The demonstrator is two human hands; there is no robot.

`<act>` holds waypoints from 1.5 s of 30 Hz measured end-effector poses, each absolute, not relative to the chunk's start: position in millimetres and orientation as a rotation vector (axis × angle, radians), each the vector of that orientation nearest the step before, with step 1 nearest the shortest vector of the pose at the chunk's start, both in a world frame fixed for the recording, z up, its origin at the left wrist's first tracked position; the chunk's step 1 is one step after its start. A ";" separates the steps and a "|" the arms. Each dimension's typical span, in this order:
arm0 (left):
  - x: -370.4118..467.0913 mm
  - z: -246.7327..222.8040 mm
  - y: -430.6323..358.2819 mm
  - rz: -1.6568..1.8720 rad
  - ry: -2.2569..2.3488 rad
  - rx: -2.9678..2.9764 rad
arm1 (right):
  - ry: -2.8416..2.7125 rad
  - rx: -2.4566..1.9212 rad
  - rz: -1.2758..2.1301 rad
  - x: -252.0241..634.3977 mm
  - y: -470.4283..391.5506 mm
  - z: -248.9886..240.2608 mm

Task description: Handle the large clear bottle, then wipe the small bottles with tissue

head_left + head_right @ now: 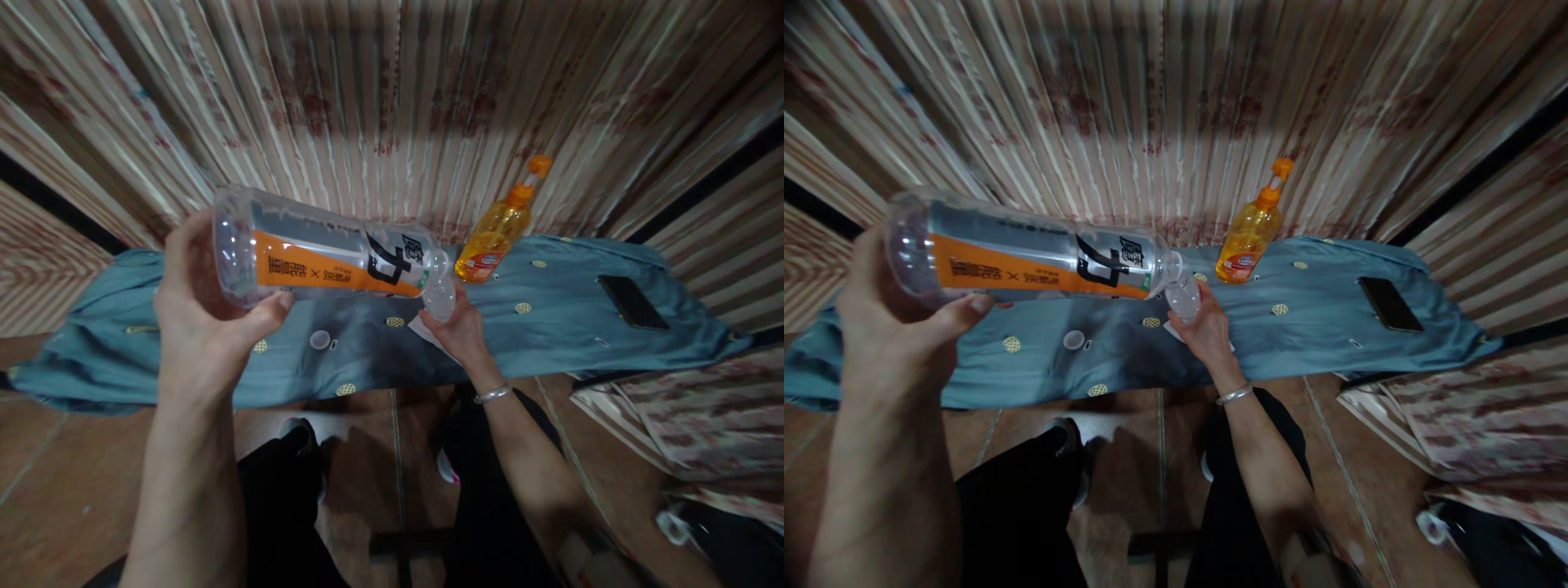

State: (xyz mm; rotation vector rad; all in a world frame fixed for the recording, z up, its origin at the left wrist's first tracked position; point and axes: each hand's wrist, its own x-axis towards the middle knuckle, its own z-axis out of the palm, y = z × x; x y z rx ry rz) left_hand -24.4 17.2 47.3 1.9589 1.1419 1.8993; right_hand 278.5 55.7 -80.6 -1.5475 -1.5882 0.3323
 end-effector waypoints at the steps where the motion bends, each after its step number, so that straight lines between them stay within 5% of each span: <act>1: -24.4 47.3 17.3 1.905 1.143 1.946 | -1.589 -1.541 0.329 278.6 55.7 -81.0; 45: -20.9 42.3 15.9 1.954 1.104 1.887 | -1.569 -1.559 0.355 277.7 53.4 -73.9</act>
